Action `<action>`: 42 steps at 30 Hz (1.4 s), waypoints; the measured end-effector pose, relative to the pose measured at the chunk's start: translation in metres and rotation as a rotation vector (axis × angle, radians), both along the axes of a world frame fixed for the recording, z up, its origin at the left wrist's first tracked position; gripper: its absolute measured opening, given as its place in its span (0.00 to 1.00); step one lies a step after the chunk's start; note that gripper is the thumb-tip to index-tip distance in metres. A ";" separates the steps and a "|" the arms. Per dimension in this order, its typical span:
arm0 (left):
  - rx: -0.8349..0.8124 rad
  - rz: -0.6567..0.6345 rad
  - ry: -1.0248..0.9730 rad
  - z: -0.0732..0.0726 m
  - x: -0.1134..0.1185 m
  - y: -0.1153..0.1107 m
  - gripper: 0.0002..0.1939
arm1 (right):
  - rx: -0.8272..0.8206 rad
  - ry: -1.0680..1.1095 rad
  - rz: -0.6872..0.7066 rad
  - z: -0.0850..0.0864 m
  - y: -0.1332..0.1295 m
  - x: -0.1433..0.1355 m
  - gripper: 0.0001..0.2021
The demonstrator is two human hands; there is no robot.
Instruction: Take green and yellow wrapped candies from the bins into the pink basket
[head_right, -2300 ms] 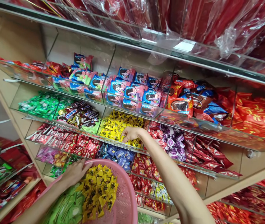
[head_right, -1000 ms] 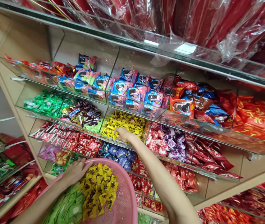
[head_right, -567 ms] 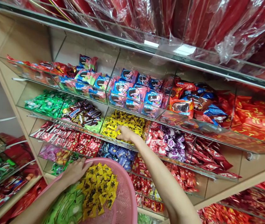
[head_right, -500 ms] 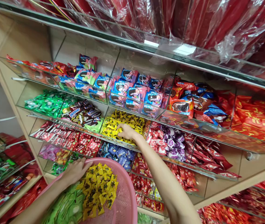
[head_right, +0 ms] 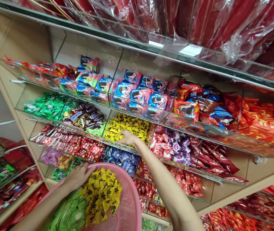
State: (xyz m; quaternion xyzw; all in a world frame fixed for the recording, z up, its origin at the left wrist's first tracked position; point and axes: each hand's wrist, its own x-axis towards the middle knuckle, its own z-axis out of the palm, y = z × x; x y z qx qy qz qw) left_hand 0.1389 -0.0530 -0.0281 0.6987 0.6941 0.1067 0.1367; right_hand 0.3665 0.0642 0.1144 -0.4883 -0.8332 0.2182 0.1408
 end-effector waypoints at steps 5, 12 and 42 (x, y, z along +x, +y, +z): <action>0.005 -0.005 -0.002 -0.003 -0.001 0.000 0.36 | -0.003 -0.033 -0.032 0.004 -0.005 -0.003 0.18; 0.009 -0.001 0.024 0.001 -0.001 -0.002 0.35 | -0.014 0.119 -0.007 0.030 -0.016 0.013 0.21; 0.037 -0.021 0.068 -0.004 0.000 0.000 0.34 | 0.209 -0.257 0.252 -0.108 -0.130 -0.006 0.24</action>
